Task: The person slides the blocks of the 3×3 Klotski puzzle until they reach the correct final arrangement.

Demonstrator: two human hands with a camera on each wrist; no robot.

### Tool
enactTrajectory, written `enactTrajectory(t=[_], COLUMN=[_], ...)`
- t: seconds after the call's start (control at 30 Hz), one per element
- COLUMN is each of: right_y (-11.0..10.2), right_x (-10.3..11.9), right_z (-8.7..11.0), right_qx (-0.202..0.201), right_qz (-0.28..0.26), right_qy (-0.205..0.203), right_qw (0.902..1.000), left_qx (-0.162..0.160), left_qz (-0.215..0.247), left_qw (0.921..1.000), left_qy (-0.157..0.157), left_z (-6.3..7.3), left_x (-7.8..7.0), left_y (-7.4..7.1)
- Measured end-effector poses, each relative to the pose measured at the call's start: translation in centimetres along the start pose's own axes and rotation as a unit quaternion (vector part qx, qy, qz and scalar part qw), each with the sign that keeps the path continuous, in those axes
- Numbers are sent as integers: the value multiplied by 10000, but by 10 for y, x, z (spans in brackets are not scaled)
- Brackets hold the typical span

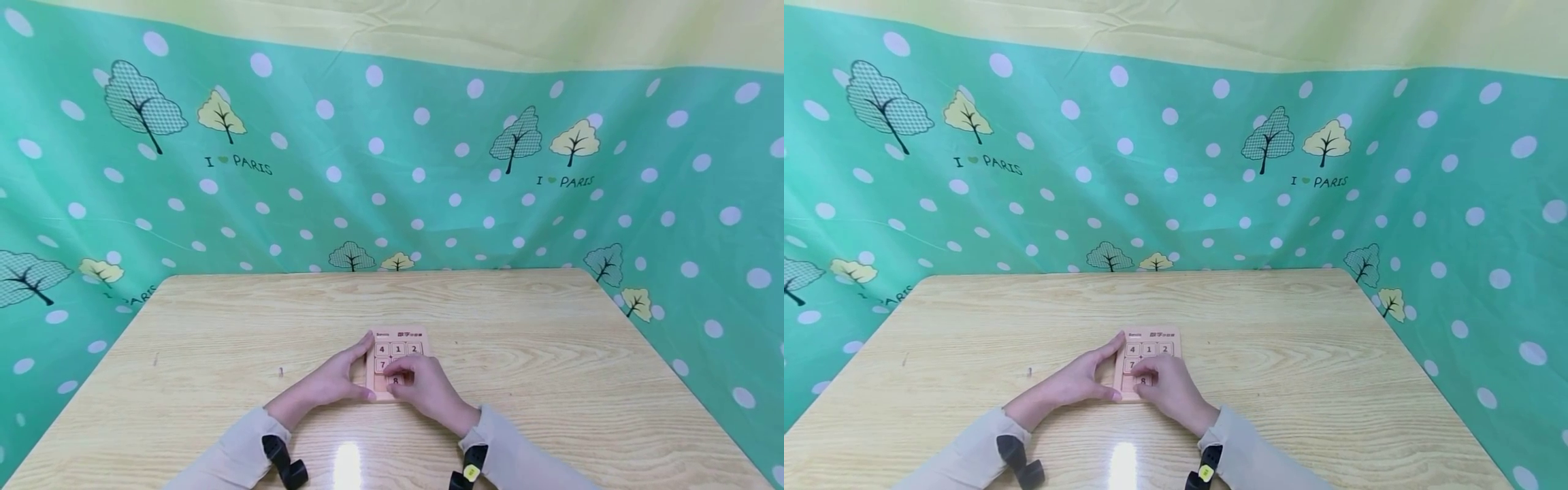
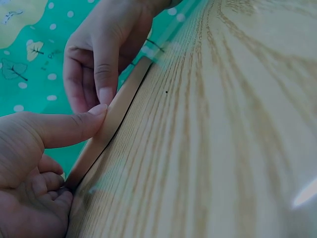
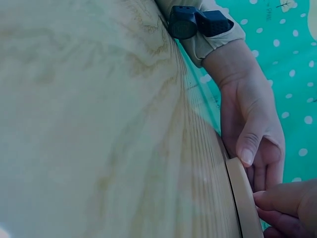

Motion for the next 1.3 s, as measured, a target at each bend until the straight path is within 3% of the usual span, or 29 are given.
enactTrajectory(t=[0.47,0.77,1.1,1.3], right_y=[-7,-13,-11,-9], right_x=[-10,-18,-20,-19], right_z=[2,-6,-15,-12], right_qx=[67,-253,-260,-55], right_qz=[-138,-248,-216,-314], right_qy=[42,-38,-68,-85], right_qw=[9999,9994,9994,9995], left_qx=[-69,-43,-7,8], left_qz=[91,-36,42,157], left_qw=[9999,10000,10000,9999], left_qy=[-25,-21,-37,20], left_z=[1,-1,0,0], left_x=[-3,-1,-2,-3], left_y=[0,0,0,0])
Point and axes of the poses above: each hand's wrist, its own z-axis away from the middle knuckle, its own y-axis out of the palm, x = y × z, the point moved 7 cm from there along -z, towards the middle knuckle, and after that the axes turned 4 degrees about -z, right-handed, at the moved point
